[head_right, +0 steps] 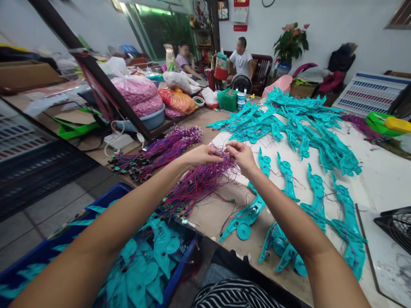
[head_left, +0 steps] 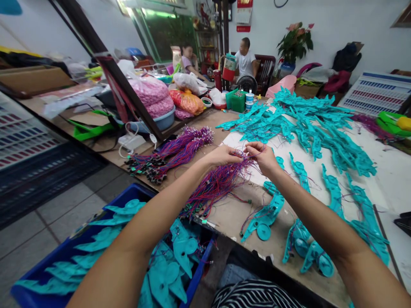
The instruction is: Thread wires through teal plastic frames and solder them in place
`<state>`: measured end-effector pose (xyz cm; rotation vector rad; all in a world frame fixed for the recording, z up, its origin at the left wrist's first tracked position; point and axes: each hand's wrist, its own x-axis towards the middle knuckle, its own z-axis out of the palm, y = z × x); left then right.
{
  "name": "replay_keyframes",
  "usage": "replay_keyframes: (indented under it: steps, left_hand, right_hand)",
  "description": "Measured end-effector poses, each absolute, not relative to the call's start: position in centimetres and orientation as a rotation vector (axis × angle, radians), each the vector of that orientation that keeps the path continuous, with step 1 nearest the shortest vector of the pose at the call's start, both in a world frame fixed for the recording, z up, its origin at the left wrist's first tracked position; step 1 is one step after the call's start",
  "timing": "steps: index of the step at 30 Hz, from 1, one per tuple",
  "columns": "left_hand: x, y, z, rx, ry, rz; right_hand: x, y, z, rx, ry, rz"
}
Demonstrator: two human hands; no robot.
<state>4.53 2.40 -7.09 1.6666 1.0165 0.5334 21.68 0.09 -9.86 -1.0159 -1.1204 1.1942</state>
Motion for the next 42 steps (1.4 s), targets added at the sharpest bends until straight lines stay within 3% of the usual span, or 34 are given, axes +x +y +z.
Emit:
replay_keyframes:
  steps: [16,26,35,42]
  left_hand:
    - [4.7,2.0,-7.4,1.728,1.050,0.644]
    - [4.2,2.7,-8.5,1.831,1.133,0.779]
    - [2.4,3.3,-8.7,1.582,1.286,0.899]
    - [1.4,4.4,-8.8,1.787,1.561,0.980]
  right_hand:
    - [22.9,-0.3,-10.7,-1.015,-1.274,1.278]
    - [24.1,0.4,-11.5,-1.190,-1.183,0.894]
    - [25.9,0.2,-10.4,-1.215,-0.935,0.939]
    - [26.9,0.0,-9.5,-1.420,-1.222,0.710]
